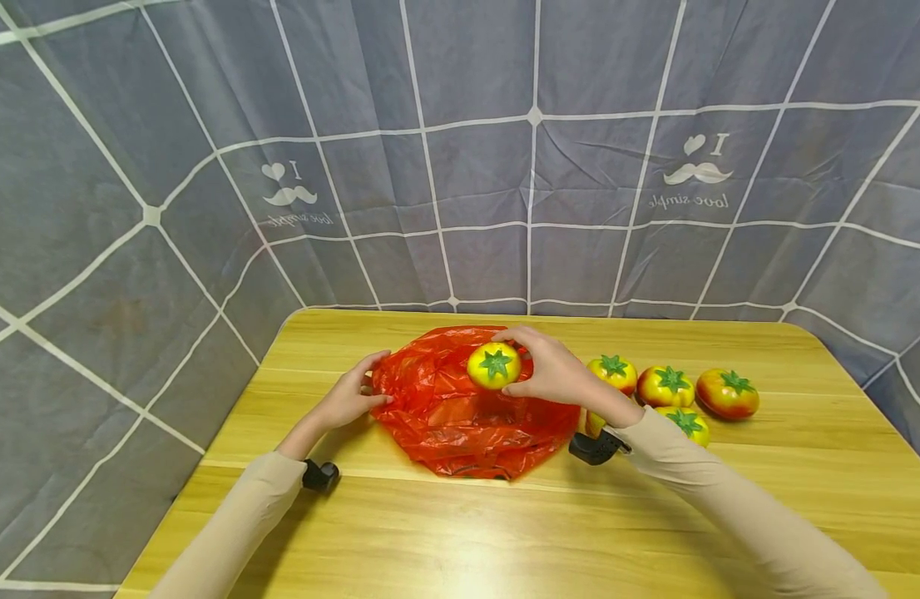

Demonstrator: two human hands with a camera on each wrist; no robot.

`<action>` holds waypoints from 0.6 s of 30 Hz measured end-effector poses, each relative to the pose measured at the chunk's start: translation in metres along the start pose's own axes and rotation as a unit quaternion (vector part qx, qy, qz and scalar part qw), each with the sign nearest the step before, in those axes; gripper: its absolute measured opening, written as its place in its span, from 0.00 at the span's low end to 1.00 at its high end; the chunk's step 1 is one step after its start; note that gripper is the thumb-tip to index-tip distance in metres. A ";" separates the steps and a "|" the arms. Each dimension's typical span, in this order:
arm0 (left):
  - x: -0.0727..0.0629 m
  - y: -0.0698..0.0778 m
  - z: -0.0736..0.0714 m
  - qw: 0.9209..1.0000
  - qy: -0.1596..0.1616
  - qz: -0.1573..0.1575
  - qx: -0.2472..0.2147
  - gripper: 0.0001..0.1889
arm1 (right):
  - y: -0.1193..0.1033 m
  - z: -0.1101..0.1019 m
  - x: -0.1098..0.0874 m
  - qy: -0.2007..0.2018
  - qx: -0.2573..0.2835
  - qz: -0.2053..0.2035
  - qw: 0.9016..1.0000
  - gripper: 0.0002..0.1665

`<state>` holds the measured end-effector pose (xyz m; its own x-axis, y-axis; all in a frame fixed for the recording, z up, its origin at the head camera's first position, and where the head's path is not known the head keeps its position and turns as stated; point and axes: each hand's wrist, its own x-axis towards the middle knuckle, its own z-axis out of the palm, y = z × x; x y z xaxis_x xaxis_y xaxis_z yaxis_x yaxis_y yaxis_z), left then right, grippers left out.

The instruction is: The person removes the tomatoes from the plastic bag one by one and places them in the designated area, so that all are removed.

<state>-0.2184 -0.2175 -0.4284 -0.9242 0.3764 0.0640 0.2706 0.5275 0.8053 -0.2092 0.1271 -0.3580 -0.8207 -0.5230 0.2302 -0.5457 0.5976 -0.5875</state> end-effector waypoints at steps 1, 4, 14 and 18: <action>0.000 0.000 0.000 1.000 0.000 -0.003 0.001 0.38 | 0.002 -0.001 -0.002 0.001 -0.001 -0.001 1.000 0.39; 0.000 0.000 0.000 1.000 -0.001 -0.007 0.004 0.38 | 0.006 -0.006 -0.008 0.004 -0.001 -0.002 1.000 0.40; -0.002 0.000 -0.001 1.000 -0.002 -0.005 0.010 0.38 | 0.021 -0.027 -0.024 -0.002 0.023 0.017 1.000 0.40; -0.002 0.000 -0.001 1.000 -0.003 -0.005 0.011 0.38 | 0.026 -0.039 -0.029 0.001 0.029 0.016 0.999 0.39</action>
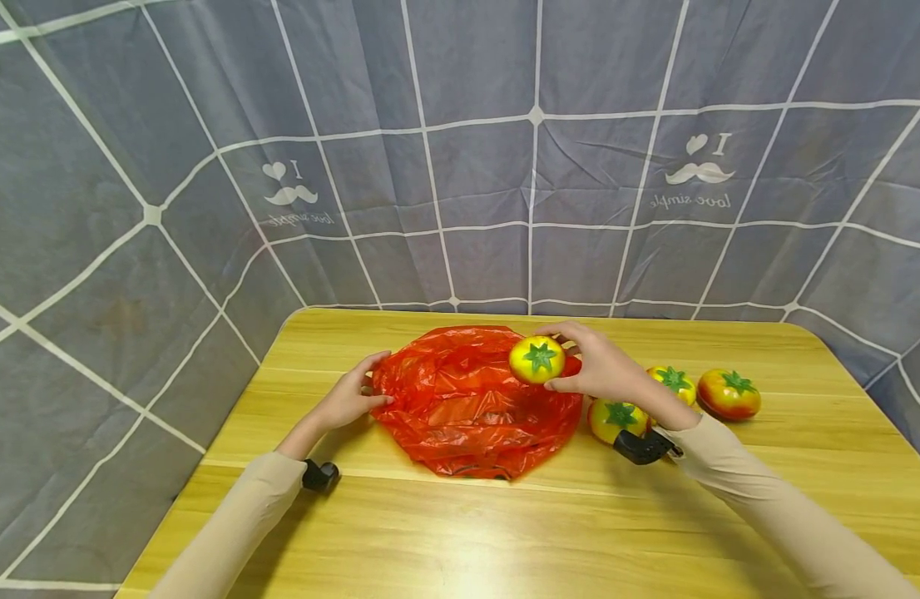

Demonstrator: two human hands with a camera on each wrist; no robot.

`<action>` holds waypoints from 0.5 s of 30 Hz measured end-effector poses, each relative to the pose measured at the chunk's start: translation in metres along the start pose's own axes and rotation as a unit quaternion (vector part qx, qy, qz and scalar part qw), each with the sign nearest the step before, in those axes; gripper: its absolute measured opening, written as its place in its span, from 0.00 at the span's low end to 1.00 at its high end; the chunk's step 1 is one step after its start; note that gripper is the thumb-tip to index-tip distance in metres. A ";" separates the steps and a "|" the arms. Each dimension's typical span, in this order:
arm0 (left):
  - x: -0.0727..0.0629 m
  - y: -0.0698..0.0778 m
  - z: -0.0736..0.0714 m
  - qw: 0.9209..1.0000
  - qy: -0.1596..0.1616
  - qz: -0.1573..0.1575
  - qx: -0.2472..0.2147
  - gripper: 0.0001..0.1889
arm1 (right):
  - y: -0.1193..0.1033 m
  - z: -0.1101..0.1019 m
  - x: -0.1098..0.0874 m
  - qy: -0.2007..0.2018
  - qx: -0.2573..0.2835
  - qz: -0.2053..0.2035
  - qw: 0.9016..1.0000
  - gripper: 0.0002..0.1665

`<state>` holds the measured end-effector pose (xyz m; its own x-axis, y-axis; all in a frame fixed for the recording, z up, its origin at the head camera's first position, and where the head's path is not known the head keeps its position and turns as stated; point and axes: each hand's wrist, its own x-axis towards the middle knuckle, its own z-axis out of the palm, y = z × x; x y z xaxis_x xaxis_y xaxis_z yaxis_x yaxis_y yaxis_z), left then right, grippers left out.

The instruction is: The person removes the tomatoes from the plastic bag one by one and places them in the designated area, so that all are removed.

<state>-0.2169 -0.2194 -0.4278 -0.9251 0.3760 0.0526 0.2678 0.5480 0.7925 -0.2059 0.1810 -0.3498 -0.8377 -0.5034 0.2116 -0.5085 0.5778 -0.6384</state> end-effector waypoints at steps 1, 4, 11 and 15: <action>0.000 0.000 0.000 1.000 0.001 0.001 0.000 0.38 | 0.002 -0.003 -0.001 0.001 -0.001 0.000 1.000 0.39; 0.000 -0.001 0.000 1.000 0.002 0.004 -0.001 0.38 | 0.006 -0.011 -0.004 0.007 -0.002 0.002 1.000 0.41; 0.002 -0.005 0.003 1.000 0.002 0.010 -0.007 0.38 | 0.015 -0.027 -0.014 0.020 -0.015 0.018 1.000 0.42; 0.002 -0.003 0.002 1.000 0.003 0.003 -0.009 0.38 | 0.019 -0.033 -0.019 0.023 -0.016 0.022 0.999 0.41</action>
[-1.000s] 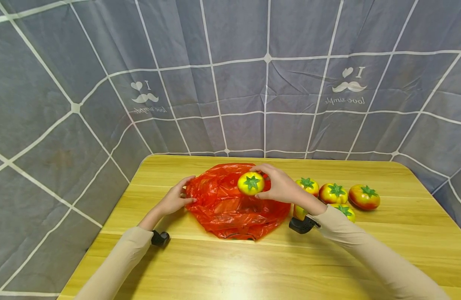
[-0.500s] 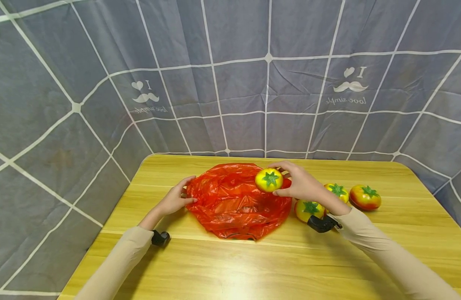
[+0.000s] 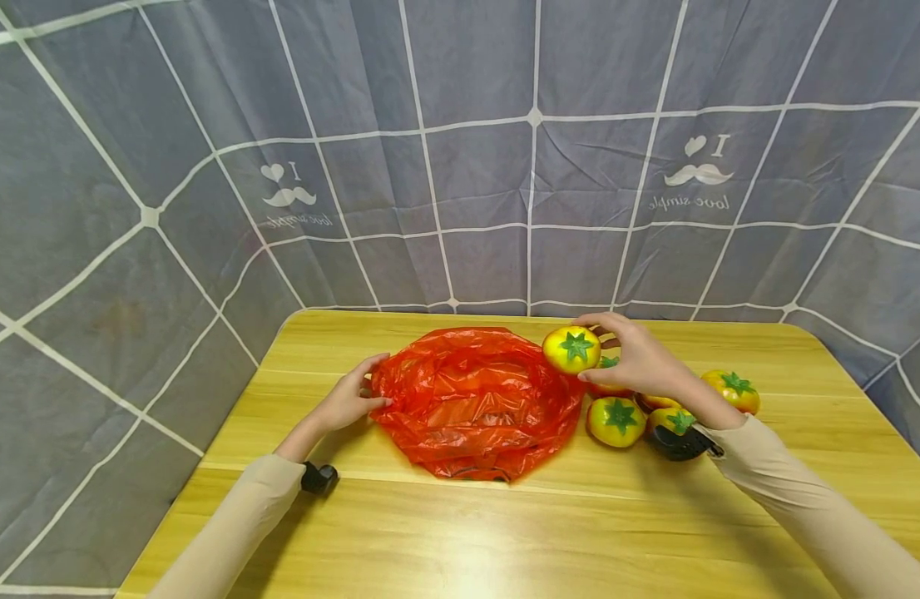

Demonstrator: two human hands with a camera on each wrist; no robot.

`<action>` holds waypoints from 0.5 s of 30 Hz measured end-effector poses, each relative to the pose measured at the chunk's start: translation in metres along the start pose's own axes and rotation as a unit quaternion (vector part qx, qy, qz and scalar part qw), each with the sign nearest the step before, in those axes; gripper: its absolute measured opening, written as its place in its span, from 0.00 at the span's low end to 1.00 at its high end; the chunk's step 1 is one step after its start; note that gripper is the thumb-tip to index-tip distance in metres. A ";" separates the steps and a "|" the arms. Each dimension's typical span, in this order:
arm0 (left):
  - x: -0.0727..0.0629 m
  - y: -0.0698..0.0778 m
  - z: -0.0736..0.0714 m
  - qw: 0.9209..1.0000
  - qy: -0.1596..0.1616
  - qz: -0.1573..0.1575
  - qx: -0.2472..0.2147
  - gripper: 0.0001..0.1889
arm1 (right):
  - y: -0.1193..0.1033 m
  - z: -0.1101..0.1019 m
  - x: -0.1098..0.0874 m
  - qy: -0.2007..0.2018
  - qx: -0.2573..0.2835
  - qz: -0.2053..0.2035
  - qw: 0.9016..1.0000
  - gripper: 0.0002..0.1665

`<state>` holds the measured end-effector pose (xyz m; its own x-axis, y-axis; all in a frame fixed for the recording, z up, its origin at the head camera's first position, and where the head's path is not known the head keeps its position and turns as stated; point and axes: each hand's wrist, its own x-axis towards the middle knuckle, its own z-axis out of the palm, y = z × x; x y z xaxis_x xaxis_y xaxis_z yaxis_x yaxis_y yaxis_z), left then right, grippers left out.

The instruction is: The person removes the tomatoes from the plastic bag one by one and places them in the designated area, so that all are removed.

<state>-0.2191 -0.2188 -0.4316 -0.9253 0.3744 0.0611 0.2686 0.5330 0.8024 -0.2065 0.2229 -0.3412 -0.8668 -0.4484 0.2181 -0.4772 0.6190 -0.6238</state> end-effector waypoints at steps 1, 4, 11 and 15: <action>-0.001 0.000 0.000 1.000 0.001 -0.003 -0.001 0.38 | 0.001 -0.001 -0.001 0.000 -0.001 0.001 1.000 0.41; -0.002 0.002 -0.001 1.000 0.000 -0.003 0.000 0.38 | 0.003 -0.004 -0.004 -0.001 -0.007 0.003 1.000 0.41; -0.002 0.003 -0.001 1.000 -0.002 -0.007 0.001 0.38 | 0.008 -0.014 -0.014 0.009 -0.030 -0.010 0.999 0.41; -0.002 0.003 0.000 1.000 -0.004 -0.010 0.000 0.38 | 0.013 -0.022 -0.017 0.021 -0.044 -0.030 0.998 0.40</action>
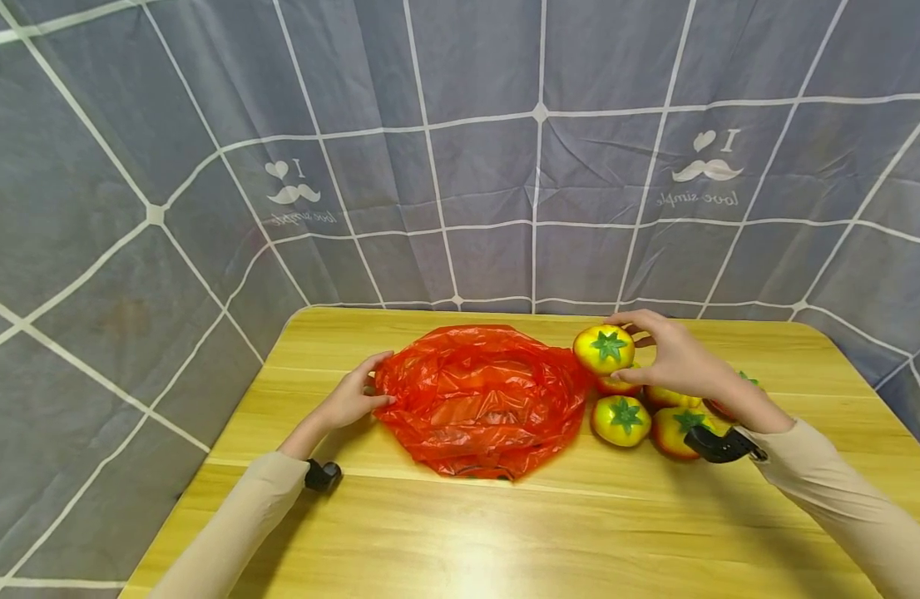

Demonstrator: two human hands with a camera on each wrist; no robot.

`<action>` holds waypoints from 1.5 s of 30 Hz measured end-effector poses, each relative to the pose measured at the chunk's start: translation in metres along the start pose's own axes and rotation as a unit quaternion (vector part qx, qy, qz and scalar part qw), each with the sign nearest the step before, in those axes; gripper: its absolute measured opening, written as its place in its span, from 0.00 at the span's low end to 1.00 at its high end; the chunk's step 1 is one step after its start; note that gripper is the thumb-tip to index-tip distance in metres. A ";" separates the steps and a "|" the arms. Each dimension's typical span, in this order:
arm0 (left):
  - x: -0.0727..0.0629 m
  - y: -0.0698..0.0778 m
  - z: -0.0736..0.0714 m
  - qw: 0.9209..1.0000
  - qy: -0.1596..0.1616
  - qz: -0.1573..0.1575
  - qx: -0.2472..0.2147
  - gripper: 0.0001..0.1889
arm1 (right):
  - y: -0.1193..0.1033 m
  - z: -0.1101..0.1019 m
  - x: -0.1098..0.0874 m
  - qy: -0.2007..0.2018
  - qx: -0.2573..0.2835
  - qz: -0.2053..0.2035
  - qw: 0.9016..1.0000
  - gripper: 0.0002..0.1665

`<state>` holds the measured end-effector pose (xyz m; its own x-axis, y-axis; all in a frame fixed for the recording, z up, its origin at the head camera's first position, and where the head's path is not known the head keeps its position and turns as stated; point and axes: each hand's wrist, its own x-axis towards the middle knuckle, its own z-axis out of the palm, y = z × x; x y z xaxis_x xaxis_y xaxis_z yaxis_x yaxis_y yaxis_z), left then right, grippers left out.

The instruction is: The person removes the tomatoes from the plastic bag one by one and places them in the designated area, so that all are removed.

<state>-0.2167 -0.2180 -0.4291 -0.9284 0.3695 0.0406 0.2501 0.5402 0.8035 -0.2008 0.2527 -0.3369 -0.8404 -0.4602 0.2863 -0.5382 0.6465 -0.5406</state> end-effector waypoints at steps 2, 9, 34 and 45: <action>0.000 0.000 0.000 1.000 0.001 -0.003 -0.002 0.38 | 0.002 -0.004 -0.002 0.004 -0.004 -0.008 1.000 0.40; 0.001 0.002 -0.001 1.000 -0.004 0.003 0.002 0.37 | 0.008 -0.013 -0.014 0.007 -0.031 -0.013 0.999 0.40; 0.003 0.007 0.001 1.000 -0.010 0.008 0.017 0.37 | 0.040 -0.028 -0.067 0.033 -0.032 0.012 0.999 0.39; -0.003 0.007 -0.002 1.000 -0.004 0.018 0.012 0.37 | 0.052 -0.032 -0.085 0.060 -0.015 0.049 0.997 0.40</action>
<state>-0.2131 -0.2167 -0.4227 -0.9168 0.3942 0.0644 0.2895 0.5448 0.7870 -0.1593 0.3454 -0.3641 -0.8895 -0.3192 0.3269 -0.4536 0.7035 -0.5471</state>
